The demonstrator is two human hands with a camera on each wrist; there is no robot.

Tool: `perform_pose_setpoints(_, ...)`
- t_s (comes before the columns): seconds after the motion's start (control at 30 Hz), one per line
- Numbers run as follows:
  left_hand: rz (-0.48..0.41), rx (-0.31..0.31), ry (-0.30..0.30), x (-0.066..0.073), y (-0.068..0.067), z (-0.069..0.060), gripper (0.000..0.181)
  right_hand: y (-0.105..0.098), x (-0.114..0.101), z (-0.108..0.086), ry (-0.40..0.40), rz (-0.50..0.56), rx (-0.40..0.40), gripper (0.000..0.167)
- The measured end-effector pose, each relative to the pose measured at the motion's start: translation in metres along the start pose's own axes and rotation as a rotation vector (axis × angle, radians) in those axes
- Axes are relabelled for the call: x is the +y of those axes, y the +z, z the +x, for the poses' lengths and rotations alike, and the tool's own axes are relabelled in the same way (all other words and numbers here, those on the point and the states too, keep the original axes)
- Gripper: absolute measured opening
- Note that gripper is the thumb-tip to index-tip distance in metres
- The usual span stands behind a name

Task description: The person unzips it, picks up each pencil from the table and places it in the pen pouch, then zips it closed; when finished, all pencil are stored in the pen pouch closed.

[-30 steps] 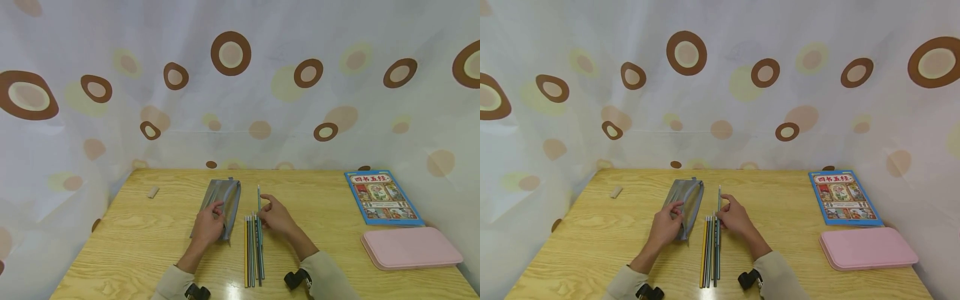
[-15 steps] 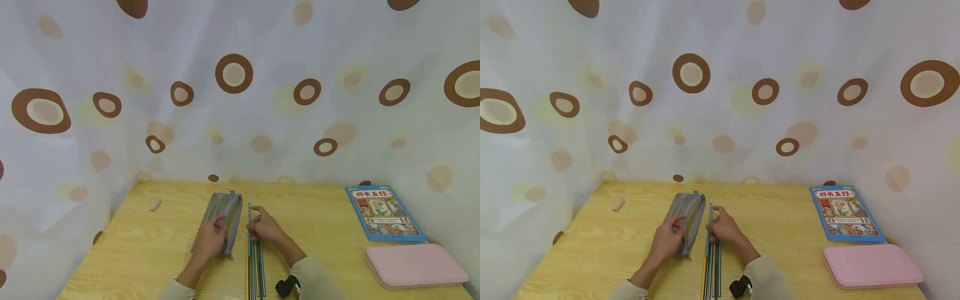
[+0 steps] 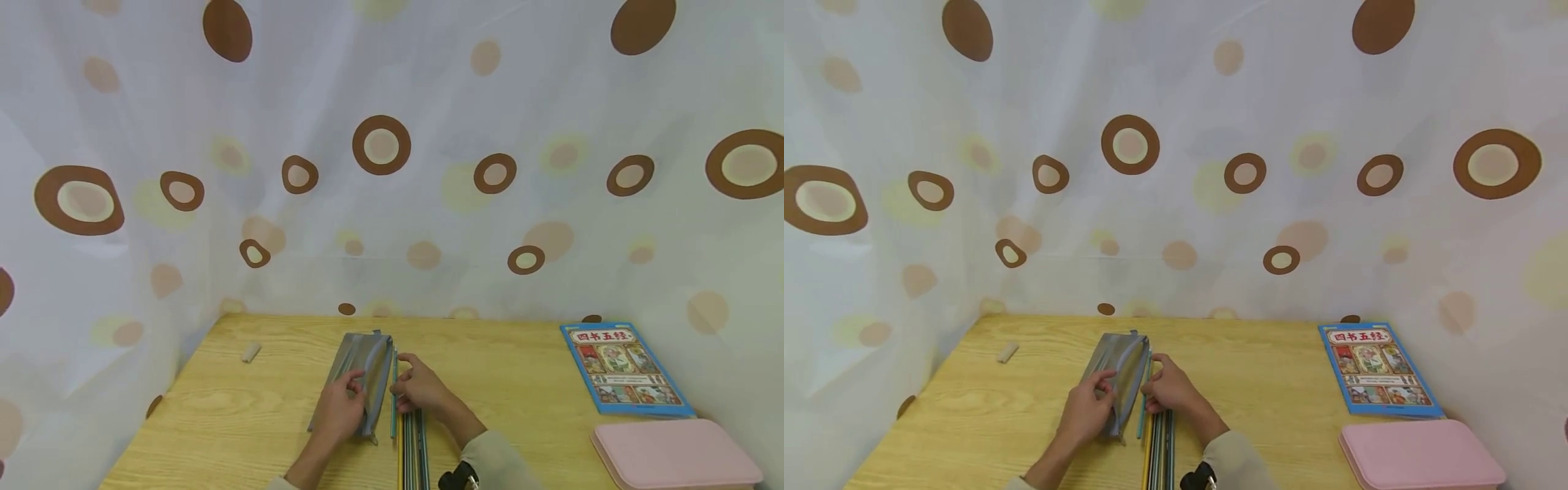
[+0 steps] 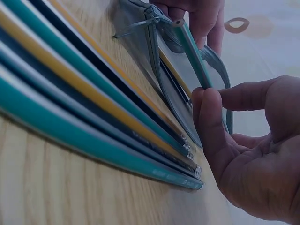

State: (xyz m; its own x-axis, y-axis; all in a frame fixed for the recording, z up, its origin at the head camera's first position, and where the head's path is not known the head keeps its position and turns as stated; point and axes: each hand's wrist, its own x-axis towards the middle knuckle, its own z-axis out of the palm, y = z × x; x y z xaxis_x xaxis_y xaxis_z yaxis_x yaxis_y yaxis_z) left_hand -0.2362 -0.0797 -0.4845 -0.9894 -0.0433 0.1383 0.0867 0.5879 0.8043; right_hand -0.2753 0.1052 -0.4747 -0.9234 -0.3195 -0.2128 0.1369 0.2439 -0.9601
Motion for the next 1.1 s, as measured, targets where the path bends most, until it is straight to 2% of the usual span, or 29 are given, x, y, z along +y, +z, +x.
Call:
perform_pose_setpoints(0.13, 0.022, 0.007, 0.004, -0.001, 0.0, 0.0, 0.036, 0.001, -0.002, 0.004, -0.002, -0.007, -0.009, 0.074)
perform_pose_setpoints(0.37, 0.007, -0.003, -0.014, 0.0, 0.001, -0.001, 0.037, 0.009, -0.002, 0.013, -0.012, -0.008, -0.014, 0.075)
perform_pose_setpoints(0.7, 0.059, 0.032, 0.04, 0.002, 0.0, 0.0, 0.035, 0.018, -0.004, 0.031, -0.003, -0.007, 0.057, 0.074)
perform_pose_setpoints(0.93, 0.084, 0.039, 0.04, 0.003, -0.002, -0.001, 0.035, 0.021, -0.005, 0.036, -0.011, -0.004, 0.047, 0.074)
perform_pose_setpoints(1.1, 0.092, 0.021, 0.048, 0.002, -0.003, -0.002, 0.035, 0.027, -0.004, 0.038, 0.001, -0.011, 0.028, 0.073)
